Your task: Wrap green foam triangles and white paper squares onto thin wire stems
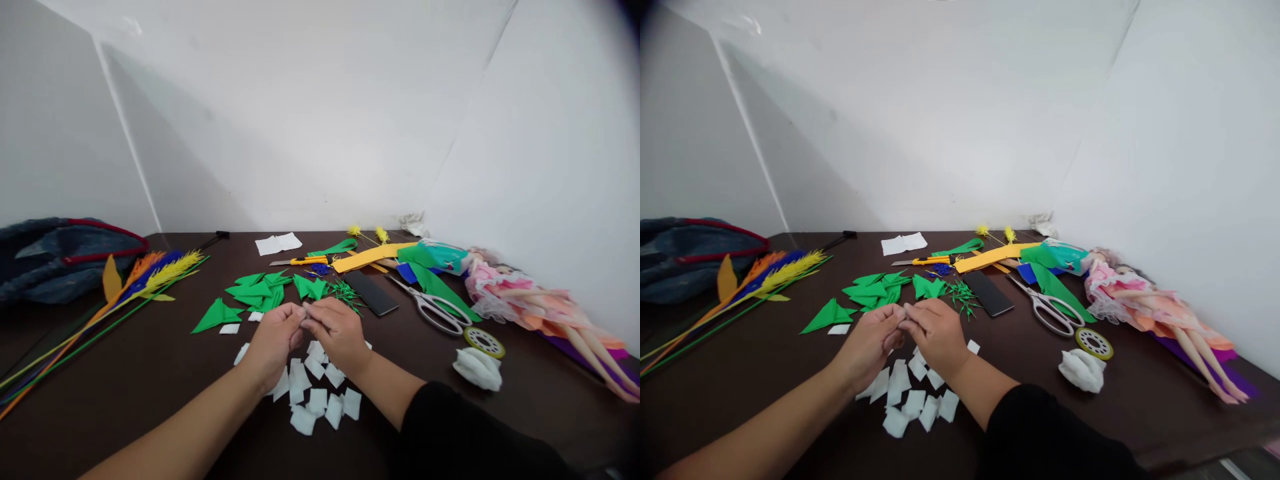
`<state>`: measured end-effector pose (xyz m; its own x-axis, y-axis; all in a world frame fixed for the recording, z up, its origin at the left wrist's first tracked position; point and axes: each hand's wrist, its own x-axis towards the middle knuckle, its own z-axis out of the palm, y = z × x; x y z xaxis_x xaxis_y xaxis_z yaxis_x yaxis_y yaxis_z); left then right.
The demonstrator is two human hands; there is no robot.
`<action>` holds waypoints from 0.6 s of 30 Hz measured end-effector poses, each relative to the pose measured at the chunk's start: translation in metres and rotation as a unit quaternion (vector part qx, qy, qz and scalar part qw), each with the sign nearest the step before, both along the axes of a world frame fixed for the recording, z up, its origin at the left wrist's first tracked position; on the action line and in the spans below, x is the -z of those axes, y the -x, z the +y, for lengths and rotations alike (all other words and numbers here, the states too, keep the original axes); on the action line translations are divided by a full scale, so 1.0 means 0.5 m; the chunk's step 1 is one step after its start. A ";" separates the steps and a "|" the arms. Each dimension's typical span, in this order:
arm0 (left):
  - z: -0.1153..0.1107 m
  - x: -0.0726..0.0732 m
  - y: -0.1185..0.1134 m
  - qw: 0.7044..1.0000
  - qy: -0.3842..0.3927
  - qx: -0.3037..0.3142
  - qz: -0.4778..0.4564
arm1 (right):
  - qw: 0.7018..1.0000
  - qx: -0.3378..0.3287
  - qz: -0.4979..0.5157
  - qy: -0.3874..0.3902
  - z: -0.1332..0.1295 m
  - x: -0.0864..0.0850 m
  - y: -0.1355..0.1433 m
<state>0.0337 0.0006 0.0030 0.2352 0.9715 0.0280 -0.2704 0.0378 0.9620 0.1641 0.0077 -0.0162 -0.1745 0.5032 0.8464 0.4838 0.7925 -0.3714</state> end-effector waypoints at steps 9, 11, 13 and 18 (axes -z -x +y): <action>0.000 0.015 0.011 0.991 -0.027 -0.028 0.131 | 0.988 0.054 -0.139 -0.040 0.005 0.015 0.007; 0.002 0.020 0.014 0.992 -0.022 -0.016 0.122 | 0.984 0.065 -0.159 -0.045 0.005 0.016 0.009; 0.005 0.026 0.017 0.995 -0.010 -0.001 0.102 | 0.979 0.076 -0.185 -0.043 0.006 0.015 0.009; 0.006 0.026 0.026 0.992 -0.004 0.030 0.122 | 0.969 0.089 -0.231 0.013 0.007 -0.001 0.003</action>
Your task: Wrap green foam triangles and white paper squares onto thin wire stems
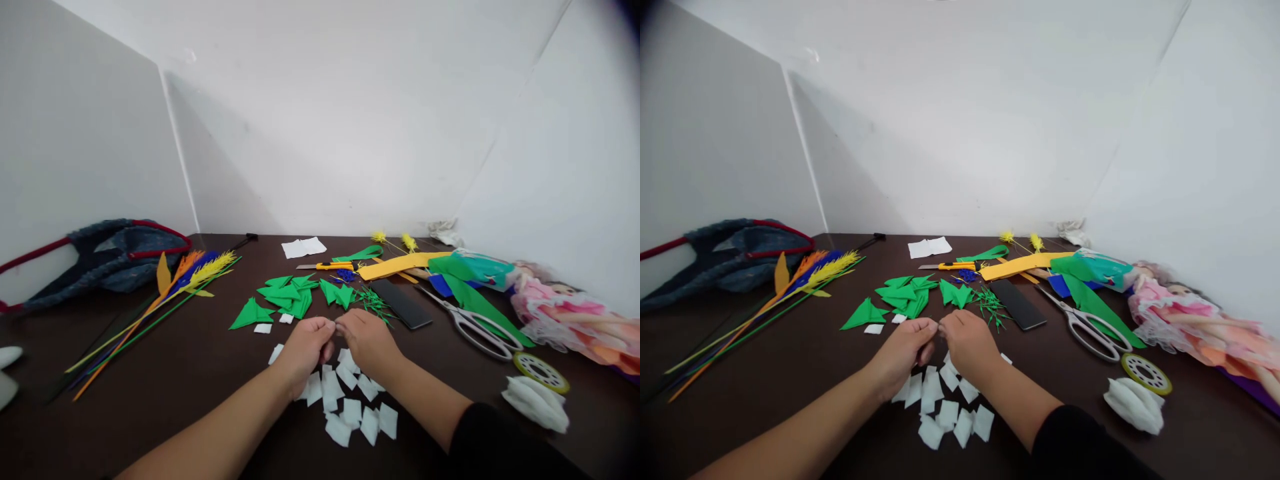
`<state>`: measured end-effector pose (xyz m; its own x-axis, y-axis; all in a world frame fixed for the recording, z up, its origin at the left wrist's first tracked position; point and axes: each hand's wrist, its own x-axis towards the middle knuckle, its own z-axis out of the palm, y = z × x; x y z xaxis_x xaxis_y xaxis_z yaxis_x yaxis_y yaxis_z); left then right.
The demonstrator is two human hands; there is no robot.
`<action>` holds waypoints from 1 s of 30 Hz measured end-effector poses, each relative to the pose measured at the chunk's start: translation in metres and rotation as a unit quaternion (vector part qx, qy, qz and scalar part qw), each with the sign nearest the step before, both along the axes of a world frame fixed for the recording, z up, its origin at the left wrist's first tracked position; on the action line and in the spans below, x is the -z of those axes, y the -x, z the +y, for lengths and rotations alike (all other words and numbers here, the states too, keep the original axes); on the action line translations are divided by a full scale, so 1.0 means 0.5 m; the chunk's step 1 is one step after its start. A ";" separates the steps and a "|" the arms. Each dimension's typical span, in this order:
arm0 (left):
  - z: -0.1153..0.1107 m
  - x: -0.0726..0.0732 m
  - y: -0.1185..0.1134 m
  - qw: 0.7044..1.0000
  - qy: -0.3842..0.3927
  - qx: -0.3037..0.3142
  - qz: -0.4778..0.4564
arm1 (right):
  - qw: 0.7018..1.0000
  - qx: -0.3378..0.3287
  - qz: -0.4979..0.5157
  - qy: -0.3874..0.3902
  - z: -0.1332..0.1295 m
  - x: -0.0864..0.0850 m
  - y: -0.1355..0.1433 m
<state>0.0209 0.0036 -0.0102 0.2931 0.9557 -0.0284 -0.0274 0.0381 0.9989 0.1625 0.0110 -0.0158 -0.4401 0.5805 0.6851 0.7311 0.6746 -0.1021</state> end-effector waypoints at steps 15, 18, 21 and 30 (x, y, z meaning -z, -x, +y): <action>0.138 -0.012 0.266 0.834 -0.140 -0.360 0.394 | 0.951 0.086 0.178 0.236 0.014 -0.032 -0.019; 0.149 -0.004 0.324 0.807 -0.107 -0.346 0.467 | 0.942 0.078 0.198 0.261 0.015 -0.029 -0.018; 0.158 0.014 0.347 0.803 -0.072 -0.297 0.512 | 0.927 0.031 0.215 0.305 0.014 -0.021 -0.012; 0.177 0.041 0.334 0.785 -0.100 -0.208 0.574 | 0.922 0.010 0.222 0.316 0.024 0.001 -0.008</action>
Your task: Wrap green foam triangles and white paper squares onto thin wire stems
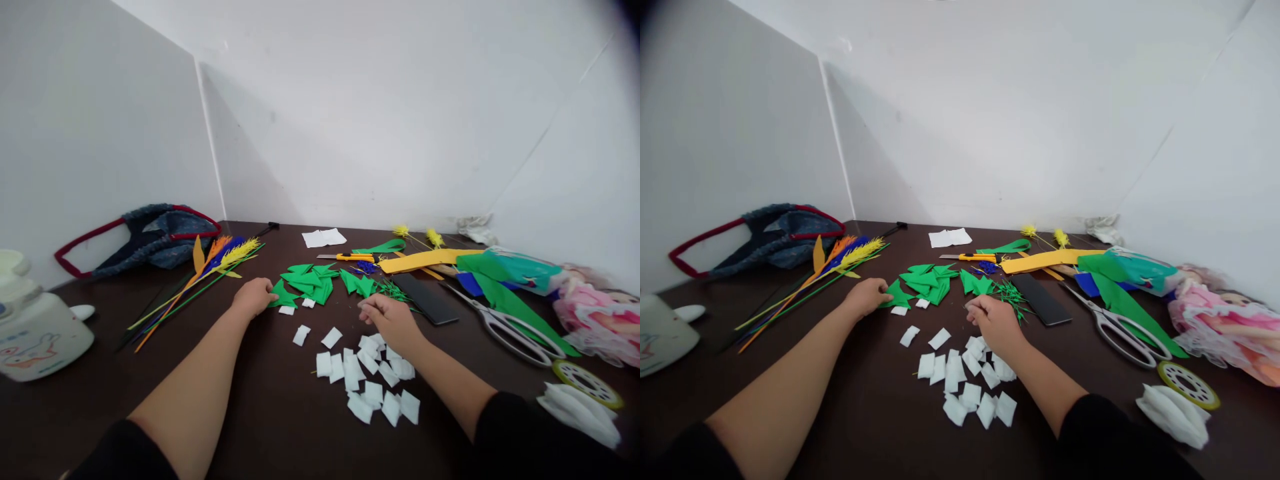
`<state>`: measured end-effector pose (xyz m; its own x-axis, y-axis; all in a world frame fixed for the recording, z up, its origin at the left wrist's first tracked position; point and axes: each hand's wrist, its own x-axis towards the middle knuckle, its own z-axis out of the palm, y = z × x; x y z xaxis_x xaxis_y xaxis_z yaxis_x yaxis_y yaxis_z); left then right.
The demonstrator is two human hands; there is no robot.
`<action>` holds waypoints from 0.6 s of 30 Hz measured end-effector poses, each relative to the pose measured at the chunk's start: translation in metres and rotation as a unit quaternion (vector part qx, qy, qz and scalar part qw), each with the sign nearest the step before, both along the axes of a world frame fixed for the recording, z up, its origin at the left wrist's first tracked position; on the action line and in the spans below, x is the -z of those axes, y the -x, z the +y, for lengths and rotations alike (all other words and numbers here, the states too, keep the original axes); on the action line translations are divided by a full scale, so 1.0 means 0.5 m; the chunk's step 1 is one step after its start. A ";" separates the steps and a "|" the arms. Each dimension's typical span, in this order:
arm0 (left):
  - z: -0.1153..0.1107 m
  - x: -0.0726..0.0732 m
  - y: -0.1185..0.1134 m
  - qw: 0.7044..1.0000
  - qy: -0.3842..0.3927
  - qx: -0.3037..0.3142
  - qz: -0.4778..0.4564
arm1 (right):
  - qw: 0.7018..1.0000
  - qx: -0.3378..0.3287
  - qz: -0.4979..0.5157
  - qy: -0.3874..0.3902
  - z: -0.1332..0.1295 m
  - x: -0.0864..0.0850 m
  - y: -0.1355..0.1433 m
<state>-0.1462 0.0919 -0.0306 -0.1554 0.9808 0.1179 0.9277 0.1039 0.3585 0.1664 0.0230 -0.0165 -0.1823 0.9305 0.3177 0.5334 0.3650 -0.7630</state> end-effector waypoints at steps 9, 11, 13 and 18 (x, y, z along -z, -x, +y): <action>-0.016 -0.031 -0.036 0.996 -0.077 0.045 -0.012 | 1.000 -0.004 0.008 -0.016 0.003 0.004 -0.005; -0.024 -0.041 -0.052 0.994 -0.093 0.055 -0.033 | 1.000 0.010 0.011 -0.024 0.004 -0.001 -0.008; -0.034 -0.050 -0.073 0.990 -0.107 0.072 -0.064 | 0.999 0.033 0.015 -0.031 0.006 -0.007 -0.012; -0.054 -0.057 -0.137 0.973 -0.132 0.101 -0.159 | 0.995 0.081 0.044 -0.030 0.005 -0.020 -0.013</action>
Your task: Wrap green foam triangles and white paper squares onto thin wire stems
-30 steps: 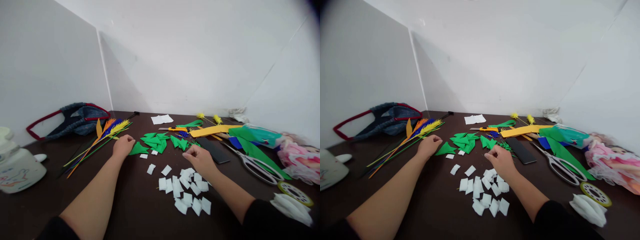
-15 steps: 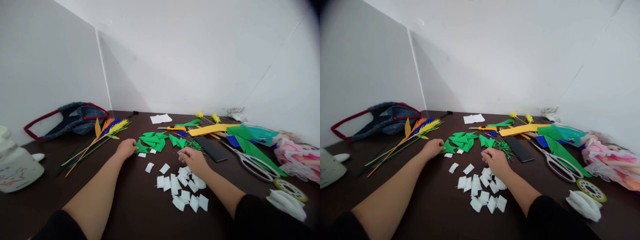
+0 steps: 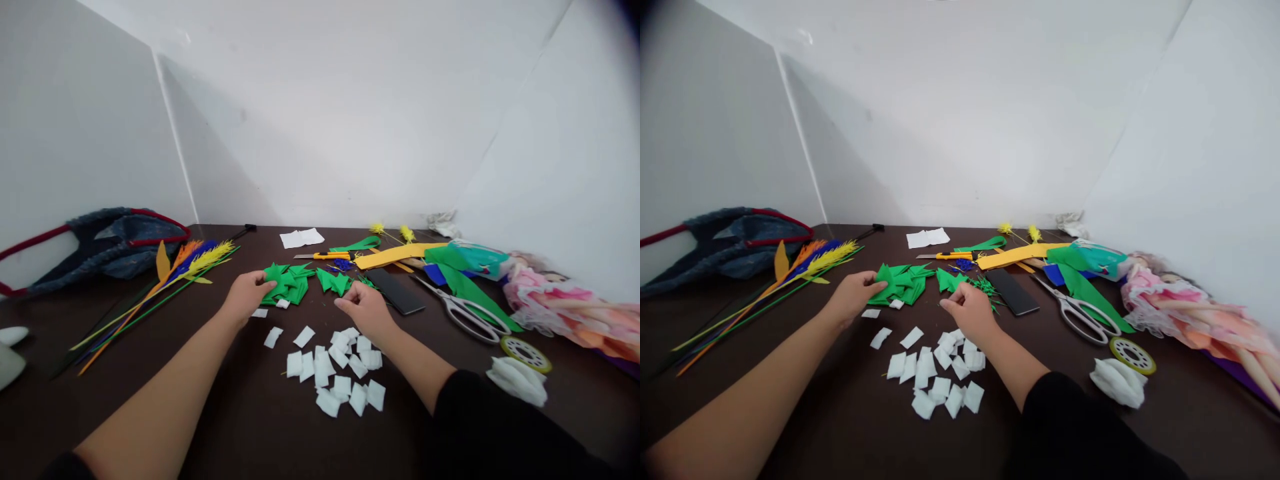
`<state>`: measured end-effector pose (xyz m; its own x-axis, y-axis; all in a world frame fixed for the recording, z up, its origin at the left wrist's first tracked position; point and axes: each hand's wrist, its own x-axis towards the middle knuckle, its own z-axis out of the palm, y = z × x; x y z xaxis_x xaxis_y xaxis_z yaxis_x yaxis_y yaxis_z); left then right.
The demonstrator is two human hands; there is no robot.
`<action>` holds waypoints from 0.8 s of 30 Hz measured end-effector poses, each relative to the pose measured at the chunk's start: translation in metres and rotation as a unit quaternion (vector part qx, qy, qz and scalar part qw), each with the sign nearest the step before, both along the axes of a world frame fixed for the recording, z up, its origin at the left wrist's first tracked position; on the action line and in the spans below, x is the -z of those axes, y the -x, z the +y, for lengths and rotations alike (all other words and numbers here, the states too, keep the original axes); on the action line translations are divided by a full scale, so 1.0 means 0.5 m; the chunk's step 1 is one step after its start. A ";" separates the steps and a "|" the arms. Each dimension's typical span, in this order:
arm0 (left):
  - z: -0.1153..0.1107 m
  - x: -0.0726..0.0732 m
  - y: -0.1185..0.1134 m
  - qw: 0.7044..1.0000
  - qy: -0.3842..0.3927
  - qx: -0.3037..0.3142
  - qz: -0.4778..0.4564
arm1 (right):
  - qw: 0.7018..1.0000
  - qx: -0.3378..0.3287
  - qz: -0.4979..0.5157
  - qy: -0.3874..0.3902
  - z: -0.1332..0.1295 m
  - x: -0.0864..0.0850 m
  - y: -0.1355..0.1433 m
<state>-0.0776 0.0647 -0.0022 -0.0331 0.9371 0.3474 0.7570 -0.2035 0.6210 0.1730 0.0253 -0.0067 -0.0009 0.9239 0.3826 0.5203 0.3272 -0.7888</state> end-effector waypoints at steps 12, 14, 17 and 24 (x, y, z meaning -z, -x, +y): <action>-0.026 0.014 -0.128 0.943 0.161 0.160 -0.241 | 0.981 -0.144 0.132 -0.010 -0.002 0.017 0.010; -0.037 0.012 -0.145 0.933 0.176 0.195 -0.245 | 0.979 -0.141 0.146 0.002 0.000 0.017 0.012; -0.051 0.009 -0.163 0.917 0.201 0.231 -0.257 | 0.982 -0.110 0.152 0.022 0.003 0.019 0.011; -0.049 0.010 -0.161 0.934 0.184 0.210 -0.224 | 0.986 -0.099 0.121 0.055 0.012 0.031 0.006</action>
